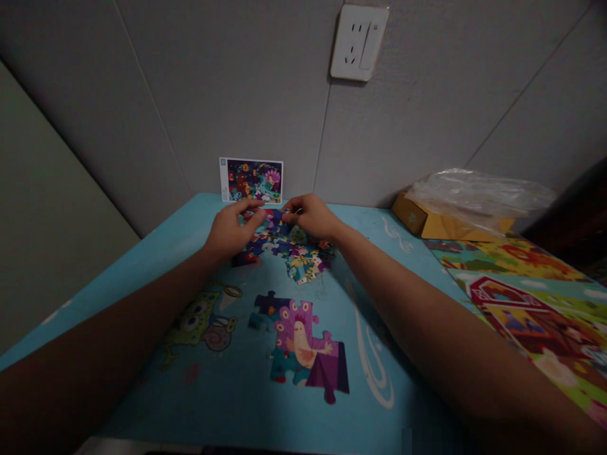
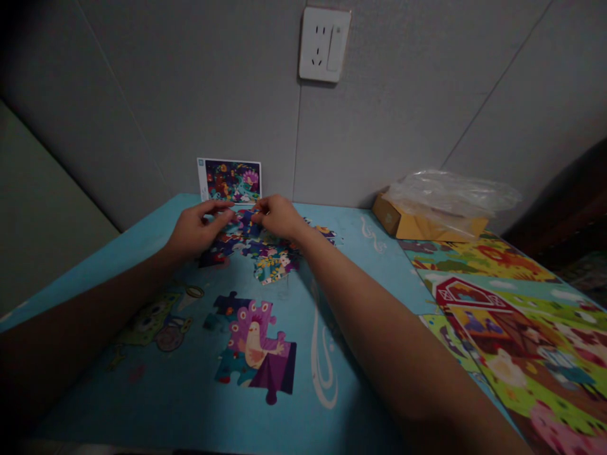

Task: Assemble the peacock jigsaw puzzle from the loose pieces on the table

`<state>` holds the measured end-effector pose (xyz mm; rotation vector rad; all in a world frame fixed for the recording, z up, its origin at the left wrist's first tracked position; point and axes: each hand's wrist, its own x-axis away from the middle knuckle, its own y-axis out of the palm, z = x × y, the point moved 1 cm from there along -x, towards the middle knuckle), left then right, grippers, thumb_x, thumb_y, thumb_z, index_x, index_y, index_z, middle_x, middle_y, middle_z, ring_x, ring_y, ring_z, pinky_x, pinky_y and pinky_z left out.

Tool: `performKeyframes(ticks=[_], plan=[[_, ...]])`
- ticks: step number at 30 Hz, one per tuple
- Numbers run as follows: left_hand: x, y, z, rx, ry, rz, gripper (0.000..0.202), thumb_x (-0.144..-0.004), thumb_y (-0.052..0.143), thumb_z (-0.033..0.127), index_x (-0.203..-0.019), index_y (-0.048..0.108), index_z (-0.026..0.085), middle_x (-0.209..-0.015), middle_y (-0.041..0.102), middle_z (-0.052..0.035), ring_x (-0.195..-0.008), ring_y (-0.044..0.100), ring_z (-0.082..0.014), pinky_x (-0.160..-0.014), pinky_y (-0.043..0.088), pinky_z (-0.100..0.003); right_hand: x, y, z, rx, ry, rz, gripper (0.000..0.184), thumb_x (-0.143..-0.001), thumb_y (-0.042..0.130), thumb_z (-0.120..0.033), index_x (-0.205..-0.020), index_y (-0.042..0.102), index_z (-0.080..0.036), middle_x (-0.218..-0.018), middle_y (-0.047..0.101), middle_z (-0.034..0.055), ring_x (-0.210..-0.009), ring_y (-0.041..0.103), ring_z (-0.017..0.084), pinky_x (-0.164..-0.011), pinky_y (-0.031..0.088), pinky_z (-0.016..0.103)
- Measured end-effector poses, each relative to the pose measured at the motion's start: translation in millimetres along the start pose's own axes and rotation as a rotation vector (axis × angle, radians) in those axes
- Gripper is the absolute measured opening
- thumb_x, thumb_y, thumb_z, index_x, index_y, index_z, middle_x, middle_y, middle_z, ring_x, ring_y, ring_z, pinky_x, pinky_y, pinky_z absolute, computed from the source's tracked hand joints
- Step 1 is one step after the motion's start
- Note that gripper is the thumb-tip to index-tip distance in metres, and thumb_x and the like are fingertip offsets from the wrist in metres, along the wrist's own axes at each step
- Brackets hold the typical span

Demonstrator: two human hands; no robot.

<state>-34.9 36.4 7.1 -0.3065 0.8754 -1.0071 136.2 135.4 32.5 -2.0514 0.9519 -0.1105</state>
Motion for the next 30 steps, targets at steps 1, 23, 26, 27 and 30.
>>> performKeyframes(ticks=[1, 23, 26, 27, 30], plan=[[1, 0.6, 4, 0.113, -0.014, -0.001, 0.039, -0.083, 0.060, 0.045, -0.107, 0.070, 0.016, -0.095, 0.072, -0.0080, -0.086, 0.065, -0.0221, -0.079, 0.052, -0.034, -1, 1, -1, -0.087, -0.034, -0.036, 0.011, -0.081, 0.066, -0.014, -0.091, 0.071, -0.010, -0.077, 0.068, 0.0038, -0.069, 0.058, 0.013, -0.067, 0.043, 0.025], [33, 20.2, 41, 0.580, -0.014, -0.609, 0.032, -0.085, 0.062, 0.043, -0.099, 0.049, 0.017, -0.066, 0.071, -0.0004, -0.044, 0.055, -0.0101, -0.046, 0.040, -0.020, 113, 11, -13, -0.207, 0.031, 0.340, 0.030, -0.092, 0.055, -0.040, -0.081, 0.068, -0.015, -0.067, 0.060, 0.0021, -0.061, 0.050, 0.013, -0.058, 0.034, 0.027], [32, 14.8, 42, 0.497, 0.034, -0.639, 0.029, -0.086, 0.058, 0.043, -0.077, 0.052, 0.016, -0.061, 0.068, -0.0019, -0.042, 0.048, -0.0075, -0.042, 0.034, -0.019, 110, 12, -17, -0.168, 0.025, 0.295, 0.028, -0.091, 0.055, -0.037, -0.082, 0.070, -0.016, -0.068, 0.061, 0.0026, -0.062, 0.050, 0.013, -0.060, 0.034, 0.028], [32, 12.8, 42, 0.471, 0.048, -0.652, 0.030, -0.087, 0.057, 0.042, -0.072, 0.053, 0.016, -0.058, 0.067, -0.0018, -0.042, 0.047, -0.0073, -0.042, 0.033, -0.019, 109, 12, -17, -0.167, 0.031, 0.280, 0.027, -0.091, 0.056, -0.037, -0.082, 0.071, -0.016, -0.068, 0.062, 0.0027, -0.062, 0.050, 0.013, -0.060, 0.034, 0.028], [30, 8.3, 40, 0.421, 0.099, -0.659, 0.033, -0.089, 0.052, 0.039, -0.066, 0.055, 0.015, -0.052, 0.063, -0.0010, -0.043, 0.044, -0.0072, -0.043, 0.032, -0.019, 108, 15, -12, -0.185, 0.054, 0.277, 0.028, -0.090, 0.058, -0.039, -0.084, 0.072, -0.016, -0.067, 0.063, 0.0022, -0.060, 0.050, 0.013, -0.059, 0.033, 0.029]])
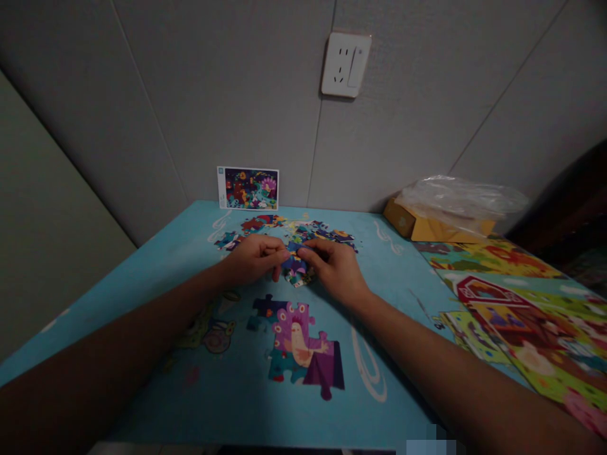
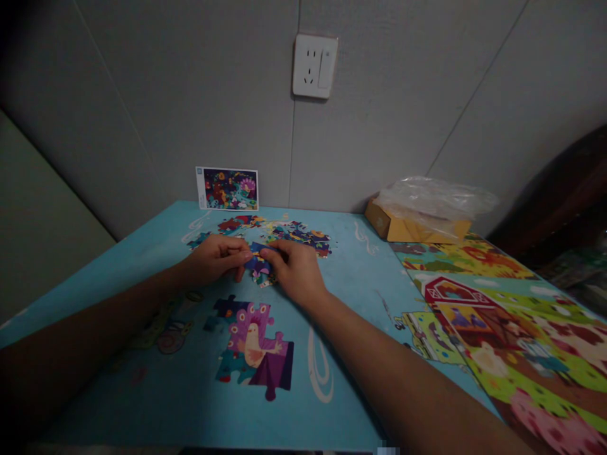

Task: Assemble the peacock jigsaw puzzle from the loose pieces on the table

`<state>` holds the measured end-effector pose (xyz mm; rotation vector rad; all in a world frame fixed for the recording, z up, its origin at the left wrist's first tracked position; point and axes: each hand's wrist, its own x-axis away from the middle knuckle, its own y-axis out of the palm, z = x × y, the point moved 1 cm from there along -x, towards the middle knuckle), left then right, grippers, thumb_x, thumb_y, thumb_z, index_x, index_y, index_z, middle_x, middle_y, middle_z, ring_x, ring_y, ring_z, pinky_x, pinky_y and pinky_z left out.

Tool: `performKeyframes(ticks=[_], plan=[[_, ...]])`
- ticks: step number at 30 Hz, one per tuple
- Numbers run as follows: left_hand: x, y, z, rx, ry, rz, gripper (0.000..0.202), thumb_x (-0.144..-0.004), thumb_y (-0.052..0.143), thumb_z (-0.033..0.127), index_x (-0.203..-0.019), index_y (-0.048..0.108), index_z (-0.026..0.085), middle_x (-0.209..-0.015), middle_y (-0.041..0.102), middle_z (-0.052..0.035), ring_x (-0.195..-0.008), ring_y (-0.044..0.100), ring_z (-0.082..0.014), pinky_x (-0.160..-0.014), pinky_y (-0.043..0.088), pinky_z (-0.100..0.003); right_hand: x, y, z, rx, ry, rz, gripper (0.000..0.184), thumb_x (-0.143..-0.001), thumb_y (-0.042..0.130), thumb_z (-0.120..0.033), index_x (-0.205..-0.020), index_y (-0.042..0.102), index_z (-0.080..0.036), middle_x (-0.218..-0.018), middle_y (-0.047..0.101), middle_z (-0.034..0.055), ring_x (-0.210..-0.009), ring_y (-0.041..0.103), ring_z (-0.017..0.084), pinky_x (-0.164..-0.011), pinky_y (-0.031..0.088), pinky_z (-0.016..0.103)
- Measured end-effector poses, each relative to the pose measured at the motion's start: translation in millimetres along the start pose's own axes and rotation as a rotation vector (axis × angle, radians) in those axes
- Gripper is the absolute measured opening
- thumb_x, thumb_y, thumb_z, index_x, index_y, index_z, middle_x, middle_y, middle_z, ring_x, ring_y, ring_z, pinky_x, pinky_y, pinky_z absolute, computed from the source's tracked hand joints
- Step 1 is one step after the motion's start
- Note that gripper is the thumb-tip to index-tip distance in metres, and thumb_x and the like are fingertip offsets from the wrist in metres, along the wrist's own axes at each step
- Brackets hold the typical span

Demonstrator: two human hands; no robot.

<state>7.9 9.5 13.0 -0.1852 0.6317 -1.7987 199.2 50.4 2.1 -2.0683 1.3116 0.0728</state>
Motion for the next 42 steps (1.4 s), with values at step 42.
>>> performKeyframes(ticks=[42], plan=[[0, -9.4, -8, -0.259, 0.004, -0.222, 0.026, -0.088, 0.056, 0.030, -0.092, 0.077, 0.016, -0.061, 0.067, -0.0007, -0.050, 0.050, -0.0099, -0.048, 0.032, -0.019, 7, -7, -3, 0.109, -0.033, -0.369, 0.023, -0.083, 0.059, -0.022, -0.061, 0.051, -0.018, -0.051, 0.044, -0.0049, -0.051, 0.038, 0.009, -0.054, 0.025, 0.026]])
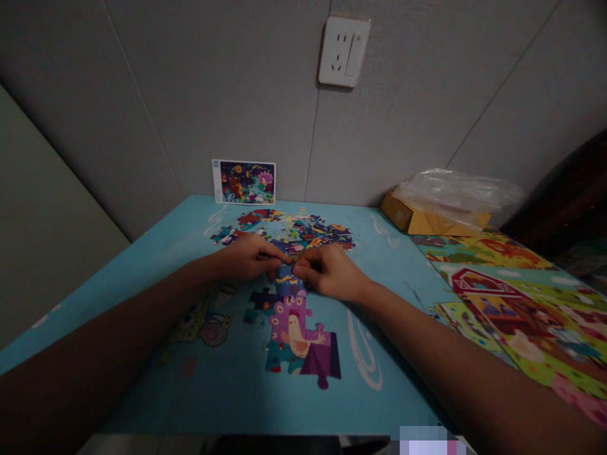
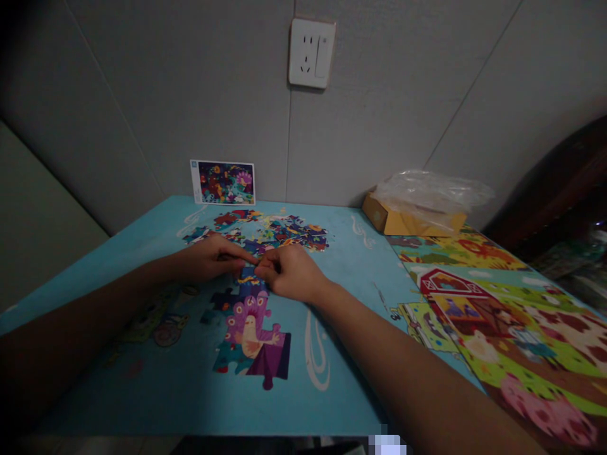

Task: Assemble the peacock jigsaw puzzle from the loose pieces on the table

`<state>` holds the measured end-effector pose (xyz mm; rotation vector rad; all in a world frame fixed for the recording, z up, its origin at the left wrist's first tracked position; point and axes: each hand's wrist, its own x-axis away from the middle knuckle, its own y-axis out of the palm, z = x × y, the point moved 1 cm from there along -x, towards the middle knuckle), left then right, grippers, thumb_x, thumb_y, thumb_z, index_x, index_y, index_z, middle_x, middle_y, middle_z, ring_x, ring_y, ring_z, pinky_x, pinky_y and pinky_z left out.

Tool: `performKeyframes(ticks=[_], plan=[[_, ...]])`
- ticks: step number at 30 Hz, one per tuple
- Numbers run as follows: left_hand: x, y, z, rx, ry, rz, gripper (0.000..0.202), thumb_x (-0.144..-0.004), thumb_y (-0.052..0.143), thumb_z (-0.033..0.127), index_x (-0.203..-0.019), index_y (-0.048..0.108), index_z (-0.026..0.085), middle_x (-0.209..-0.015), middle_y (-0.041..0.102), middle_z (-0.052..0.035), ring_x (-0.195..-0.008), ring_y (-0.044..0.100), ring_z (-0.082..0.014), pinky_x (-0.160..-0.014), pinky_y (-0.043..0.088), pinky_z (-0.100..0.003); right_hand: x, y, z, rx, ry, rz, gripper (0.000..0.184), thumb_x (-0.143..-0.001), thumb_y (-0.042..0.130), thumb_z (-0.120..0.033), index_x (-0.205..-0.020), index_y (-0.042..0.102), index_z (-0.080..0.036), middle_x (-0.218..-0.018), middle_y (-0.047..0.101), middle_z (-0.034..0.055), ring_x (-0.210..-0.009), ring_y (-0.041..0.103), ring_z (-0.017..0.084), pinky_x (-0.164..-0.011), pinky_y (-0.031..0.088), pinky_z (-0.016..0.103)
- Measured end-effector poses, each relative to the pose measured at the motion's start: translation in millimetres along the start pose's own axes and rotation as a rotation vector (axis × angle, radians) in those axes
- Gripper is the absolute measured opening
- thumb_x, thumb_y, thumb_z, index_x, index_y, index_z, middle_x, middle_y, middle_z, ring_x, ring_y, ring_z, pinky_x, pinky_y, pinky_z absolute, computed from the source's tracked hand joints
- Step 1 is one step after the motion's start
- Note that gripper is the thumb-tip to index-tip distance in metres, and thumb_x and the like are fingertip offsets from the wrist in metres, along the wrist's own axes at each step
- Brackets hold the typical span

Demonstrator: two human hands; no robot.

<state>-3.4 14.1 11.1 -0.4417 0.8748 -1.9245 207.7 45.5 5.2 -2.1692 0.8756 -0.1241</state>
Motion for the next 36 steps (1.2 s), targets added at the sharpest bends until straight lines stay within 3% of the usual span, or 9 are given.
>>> performKeyframes(ticks=[3, 7, 11, 14, 18, 27, 29, 33, 36], plan=[[0, 0.8, 2, -0.010, -0.032, 0.079, 0.031, -0.086, 0.058, 0.028, -0.111, 0.075, 0.018, -0.065, 0.067, 0.0009, -0.052, 0.048, -0.0100, -0.050, 0.034, -0.019, -1, -1, 0, 0.034, 0.015, 0.011, 0.023, -0.083, 0.060, -0.022, -0.062, 0.054, -0.017, -0.053, 0.049, -0.0036, -0.051, 0.041, 0.009, -0.054, 0.025, 0.026], [0, 0.5, 2, -0.070, 0.035, 0.136, 0.028, -0.084, 0.060, 0.028, -0.103, 0.076, 0.017, -0.079, 0.069, -0.0025, -0.058, 0.051, -0.0108, -0.054, 0.036, -0.020, -1, -3, 0, 0.081, 0.018, 0.018, 0.023, -0.083, 0.063, -0.023, -0.062, 0.056, -0.017, -0.054, 0.053, -0.0023, -0.051, 0.044, 0.009, -0.054, 0.025, 0.026], [0, 0.4, 0, -0.085, 0.107, 0.019, 0.024, -0.085, 0.062, 0.035, -0.078, 0.073, 0.015, -0.063, 0.061, -0.0003, -0.054, 0.047, -0.0099, -0.051, 0.031, -0.020, -1, -5, -1, 0.122, 0.013, -0.009, 0.022, -0.084, 0.064, -0.025, -0.064, 0.061, -0.016, -0.054, 0.054, -0.0022, -0.052, 0.045, 0.009, -0.054, 0.026, 0.025], [1, 0.9, -2, -0.085, 0.097, -0.068, 0.032, -0.086, 0.062, 0.042, -0.073, 0.071, 0.014, -0.053, 0.053, 0.0017, -0.048, 0.044, -0.0088, -0.047, 0.027, -0.020, 0, -4, -2, 0.169, 0.019, -0.039, 0.018, -0.084, 0.066, -0.025, -0.068, 0.067, -0.016, -0.055, 0.057, -0.0025, -0.052, 0.046, 0.009, -0.054, 0.027, 0.025], [2, 2.8, 0, -0.043, 0.052, -0.150, 0.032, -0.082, 0.068, 0.045, -0.070, 0.071, 0.015, -0.055, 0.059, 0.0001, -0.049, 0.049, -0.0095, -0.047, 0.031, -0.020, 3, -2, -6, 0.194, 0.000, -0.079, 0.015, -0.082, 0.068, -0.026, -0.070, 0.070, -0.017, -0.058, 0.060, -0.0021, -0.052, 0.046, 0.009, -0.055, 0.028, 0.026], [2, 3.6, 6, -0.128, 0.083, -0.149, 0.039, -0.072, 0.079, 0.039, -0.050, 0.056, 0.015, -0.045, 0.045, 0.0051, -0.043, 0.039, -0.0068, -0.044, 0.025, -0.021, 4, -2, -11, 0.273, -0.003, -0.105, 0.015, -0.080, 0.074, -0.033, -0.074, 0.069, -0.020, -0.059, 0.058, -0.0025, -0.053, 0.043, 0.010, -0.055, 0.022, 0.027], [3, 3.7, 5, -0.148, 0.075, -0.160, 0.041, -0.073, 0.078, 0.040, -0.050, 0.055, 0.016, -0.045, 0.046, 0.0050, -0.043, 0.040, -0.0069, -0.045, 0.025, -0.021, 4, -2, -11, 0.295, -0.011, -0.108, 0.015, -0.079, 0.075, -0.033, -0.084, 0.071, -0.020, -0.061, 0.059, -0.0023, -0.054, 0.045, 0.011, -0.056, 0.024, 0.027], [3, 4.2, 3, -0.192, 0.060, -0.173, 0.040, -0.074, 0.077, 0.041, -0.052, 0.055, 0.016, -0.047, 0.047, 0.0047, -0.044, 0.042, -0.0070, -0.046, 0.026, -0.022, 5, -3, -12, 0.322, -0.013, -0.099, 0.032, -0.078, 0.078, -0.033, -0.105, 0.068, -0.020, -0.064, 0.060, -0.0022, -0.059, 0.050, 0.013, -0.059, 0.026, 0.026], [3, 4.5, 3, -0.203, 0.071, -0.171, 0.041, -0.075, 0.076, 0.042, -0.052, 0.054, 0.016, -0.047, 0.046, 0.0049, -0.044, 0.041, -0.0069, -0.046, 0.026, -0.021, 6, -5, -14, 0.338, -0.016, -0.124, 0.031, -0.075, 0.080, -0.040, -0.096, 0.068, -0.019, -0.063, 0.059, -0.0020, -0.057, 0.048, 0.012, -0.058, 0.025, 0.026]])
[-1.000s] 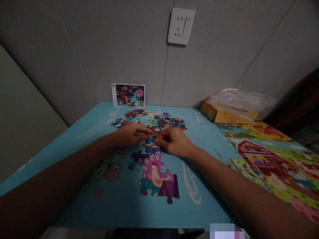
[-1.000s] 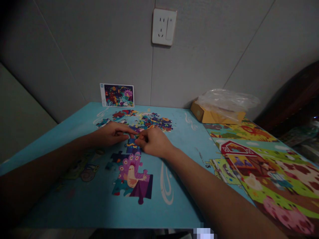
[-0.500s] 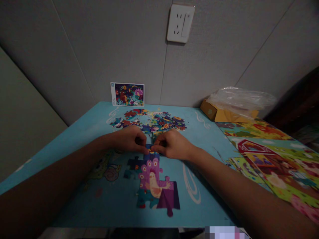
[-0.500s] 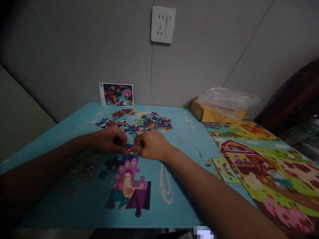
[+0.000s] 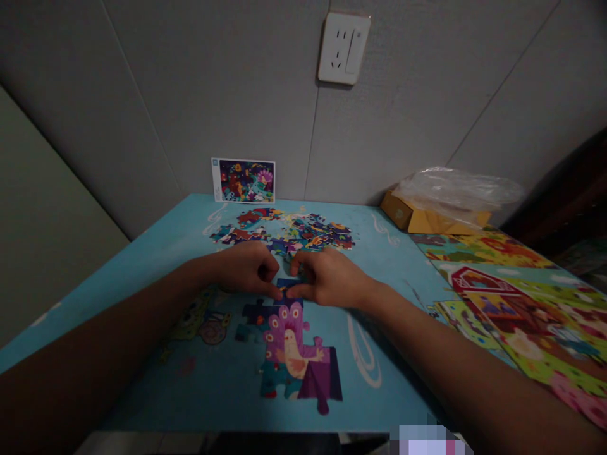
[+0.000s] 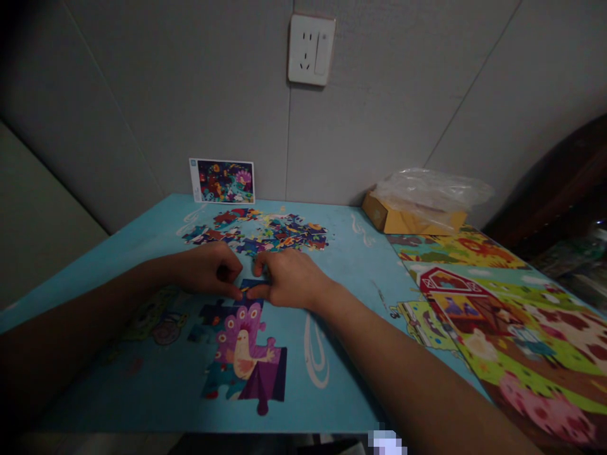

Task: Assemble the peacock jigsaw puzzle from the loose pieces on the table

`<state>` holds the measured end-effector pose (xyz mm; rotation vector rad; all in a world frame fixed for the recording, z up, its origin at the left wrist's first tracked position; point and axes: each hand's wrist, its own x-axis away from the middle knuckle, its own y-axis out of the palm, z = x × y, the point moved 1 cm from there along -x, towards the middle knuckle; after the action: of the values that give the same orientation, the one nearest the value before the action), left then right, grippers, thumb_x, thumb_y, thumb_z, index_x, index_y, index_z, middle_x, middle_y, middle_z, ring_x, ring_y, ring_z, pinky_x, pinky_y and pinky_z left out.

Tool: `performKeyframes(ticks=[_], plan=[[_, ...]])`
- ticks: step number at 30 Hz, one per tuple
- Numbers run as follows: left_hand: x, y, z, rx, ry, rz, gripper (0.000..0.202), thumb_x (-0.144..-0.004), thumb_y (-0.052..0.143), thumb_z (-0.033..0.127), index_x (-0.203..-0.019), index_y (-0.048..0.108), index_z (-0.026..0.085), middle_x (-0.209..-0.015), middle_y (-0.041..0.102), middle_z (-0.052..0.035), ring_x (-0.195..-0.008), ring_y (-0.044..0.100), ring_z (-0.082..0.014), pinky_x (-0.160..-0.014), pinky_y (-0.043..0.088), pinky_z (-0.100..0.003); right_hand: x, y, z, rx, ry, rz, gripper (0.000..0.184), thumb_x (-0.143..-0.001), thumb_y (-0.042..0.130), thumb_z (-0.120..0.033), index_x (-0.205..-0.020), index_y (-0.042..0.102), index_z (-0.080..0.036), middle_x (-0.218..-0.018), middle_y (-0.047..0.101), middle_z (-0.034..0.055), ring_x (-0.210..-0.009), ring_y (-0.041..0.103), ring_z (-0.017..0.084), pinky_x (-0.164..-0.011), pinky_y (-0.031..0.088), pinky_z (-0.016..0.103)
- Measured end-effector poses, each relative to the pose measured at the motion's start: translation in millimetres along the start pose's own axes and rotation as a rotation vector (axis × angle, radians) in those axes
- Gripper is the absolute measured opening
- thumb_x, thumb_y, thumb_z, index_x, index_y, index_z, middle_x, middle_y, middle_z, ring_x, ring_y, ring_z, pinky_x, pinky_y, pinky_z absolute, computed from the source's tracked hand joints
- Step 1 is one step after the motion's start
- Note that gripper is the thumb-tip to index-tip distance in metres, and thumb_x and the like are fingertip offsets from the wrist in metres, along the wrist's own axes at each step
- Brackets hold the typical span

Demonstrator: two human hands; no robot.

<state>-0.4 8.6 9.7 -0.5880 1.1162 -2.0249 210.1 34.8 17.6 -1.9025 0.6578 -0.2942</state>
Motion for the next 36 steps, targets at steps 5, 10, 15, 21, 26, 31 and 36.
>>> performKeyframes(ticks=[5, 10, 15, 21, 26, 31, 36], plan=[[0, 1.7, 1, -0.021, 0.036, 0.019, 0.044, -0.075, 0.075, 0.047, -0.052, 0.055, 0.016, -0.046, 0.047, 0.0042, -0.044, 0.041, -0.0069, -0.046, 0.026, -0.022, 2, 0, -1, 0.003, -0.020, -0.066, 0.031, -0.072, 0.082, -0.044, -0.084, 0.068, -0.020, -0.062, 0.057, -0.0029, -0.055, 0.044, 0.010, -0.057, 0.024, 0.026], [-1, 4.7, -1, -0.040, 0.049, 0.027, 0.046, -0.073, 0.077, 0.051, -0.053, 0.057, 0.016, -0.047, 0.049, 0.0038, -0.044, 0.044, -0.0071, -0.047, 0.027, -0.022, -1, 2, -2, 0.014, 0.007, -0.077, 0.031, -0.072, 0.083, -0.044, -0.082, 0.067, -0.020, -0.063, 0.057, -0.0028, -0.057, 0.044, 0.011, -0.056, 0.023, 0.026], [0, 4.2, 1, -0.050, 0.043, 0.025, 0.045, -0.073, 0.077, 0.050, -0.052, 0.056, 0.015, -0.046, 0.047, 0.0048, -0.044, 0.043, -0.0072, -0.047, 0.026, -0.022, 1, 1, -2, 0.008, -0.007, -0.095, 0.028, -0.074, 0.080, -0.043, -0.078, 0.065, -0.019, -0.062, 0.055, -0.0032, -0.056, 0.042, 0.010, -0.056, 0.022, 0.026], [0, 2.4, 2, -0.089, 0.012, 0.041, 0.046, -0.073, 0.076, 0.047, -0.050, 0.051, 0.016, -0.045, 0.042, 0.0058, -0.043, 0.039, -0.0067, -0.046, 0.023, -0.023, 5, 1, -7, -0.064, -0.180, -0.207, 0.031, -0.073, 0.080, -0.038, -0.064, 0.058, -0.017, -0.055, 0.048, -0.0051, -0.052, 0.037, 0.008, -0.054, 0.020, 0.025], [1, 1.9, 2, -0.087, 0.032, 0.043, 0.045, -0.075, 0.073, 0.043, -0.050, 0.048, 0.016, -0.045, 0.040, 0.0059, -0.043, 0.038, -0.0068, -0.047, 0.023, -0.023, 9, -1, -9, -0.136, -0.231, -0.267, 0.025, -0.072, 0.078, -0.025, -0.063, 0.056, -0.016, -0.055, 0.049, -0.0063, -0.050, 0.038, 0.007, -0.053, 0.022, 0.024], [0, 0.7, 0, -0.141, -0.007, 0.100, 0.042, -0.081, 0.065, 0.040, -0.052, 0.048, 0.016, -0.046, 0.040, 0.0051, -0.045, 0.038, -0.0071, -0.048, 0.022, -0.023, 11, -3, -6, -0.156, -0.247, -0.304, 0.020, -0.068, 0.077, -0.018, -0.064, 0.058, -0.016, -0.054, 0.049, -0.0070, -0.050, 0.040, 0.006, -0.052, 0.024, 0.022], [-2, 1.1, -4, -0.185, -0.071, 0.166, 0.039, -0.081, 0.063, 0.042, -0.054, 0.051, 0.016, -0.049, 0.047, 0.0038, -0.048, 0.042, -0.0080, -0.049, 0.022, -0.023, 10, -1, -5, -0.106, -0.261, -0.227, 0.018, -0.073, 0.075, -0.023, -0.066, 0.059, -0.016, -0.056, 0.052, -0.0053, -0.052, 0.041, 0.007, -0.052, 0.024, 0.023]])
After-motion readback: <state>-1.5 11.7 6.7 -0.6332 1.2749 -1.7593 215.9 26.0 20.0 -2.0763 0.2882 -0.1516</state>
